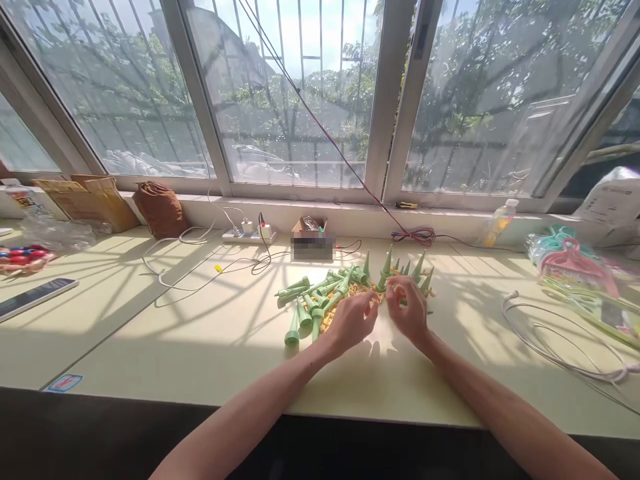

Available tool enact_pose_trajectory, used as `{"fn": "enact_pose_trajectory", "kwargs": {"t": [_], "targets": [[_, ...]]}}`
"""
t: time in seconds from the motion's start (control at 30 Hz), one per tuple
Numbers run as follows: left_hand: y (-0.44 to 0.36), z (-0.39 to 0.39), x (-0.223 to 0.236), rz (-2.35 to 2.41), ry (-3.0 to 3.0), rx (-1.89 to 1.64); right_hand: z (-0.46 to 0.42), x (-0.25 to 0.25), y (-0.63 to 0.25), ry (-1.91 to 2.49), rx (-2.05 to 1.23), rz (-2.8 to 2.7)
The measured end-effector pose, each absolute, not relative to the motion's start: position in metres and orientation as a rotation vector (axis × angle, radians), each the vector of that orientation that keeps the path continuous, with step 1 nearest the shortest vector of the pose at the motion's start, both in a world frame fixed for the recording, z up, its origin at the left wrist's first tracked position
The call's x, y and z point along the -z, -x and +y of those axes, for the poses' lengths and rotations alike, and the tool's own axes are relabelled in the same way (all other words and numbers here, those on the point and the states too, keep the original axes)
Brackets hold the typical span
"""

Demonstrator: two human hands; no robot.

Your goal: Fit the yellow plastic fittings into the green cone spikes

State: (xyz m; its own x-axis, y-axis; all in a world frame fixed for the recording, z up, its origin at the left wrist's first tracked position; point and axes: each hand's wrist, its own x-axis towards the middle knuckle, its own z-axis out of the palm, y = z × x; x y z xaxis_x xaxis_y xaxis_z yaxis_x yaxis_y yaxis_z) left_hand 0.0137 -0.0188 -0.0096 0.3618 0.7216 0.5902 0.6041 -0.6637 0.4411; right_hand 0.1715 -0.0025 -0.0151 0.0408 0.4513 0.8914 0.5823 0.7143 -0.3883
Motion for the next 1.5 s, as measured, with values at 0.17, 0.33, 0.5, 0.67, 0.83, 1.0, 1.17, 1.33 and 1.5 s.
{"fn": "enact_pose_trajectory", "kwargs": {"t": [0.17,0.33,0.5,0.67,0.83,1.0,1.17,1.33,1.5], "targets": [[-0.01,-0.014,0.011,1.206,-2.508,-1.238,-0.002,0.019,-0.164,0.838,0.061,-1.643],[0.0,-0.002,0.011,1.256,-2.481,-1.349,-0.004,0.024,-0.155,0.768,0.029,-1.696],[0.014,0.014,0.001,1.463,-2.403,-1.444,-0.004,0.03,-0.145,0.692,0.047,-1.741],[0.016,0.046,-0.017,1.667,-2.306,-1.374,-0.005,0.037,-0.136,0.649,0.075,-1.84],[0.001,0.09,-0.027,1.748,-2.217,-1.091,-0.007,0.037,-0.134,0.646,0.079,-1.88],[-0.019,0.125,-0.03,1.736,-2.157,-0.915,-0.006,0.036,-0.135,0.656,0.101,-1.924],[-0.033,0.14,-0.026,1.666,-2.137,-0.915,-0.002,0.037,-0.136,0.676,0.121,-1.951],[-0.031,0.141,-0.04,1.572,-2.148,-1.108,0.0,0.039,-0.138,0.687,0.099,-1.969],[-0.014,0.123,-0.065,1.448,-2.186,-1.385,0.002,0.043,-0.141,0.736,0.1,-1.963]]}}
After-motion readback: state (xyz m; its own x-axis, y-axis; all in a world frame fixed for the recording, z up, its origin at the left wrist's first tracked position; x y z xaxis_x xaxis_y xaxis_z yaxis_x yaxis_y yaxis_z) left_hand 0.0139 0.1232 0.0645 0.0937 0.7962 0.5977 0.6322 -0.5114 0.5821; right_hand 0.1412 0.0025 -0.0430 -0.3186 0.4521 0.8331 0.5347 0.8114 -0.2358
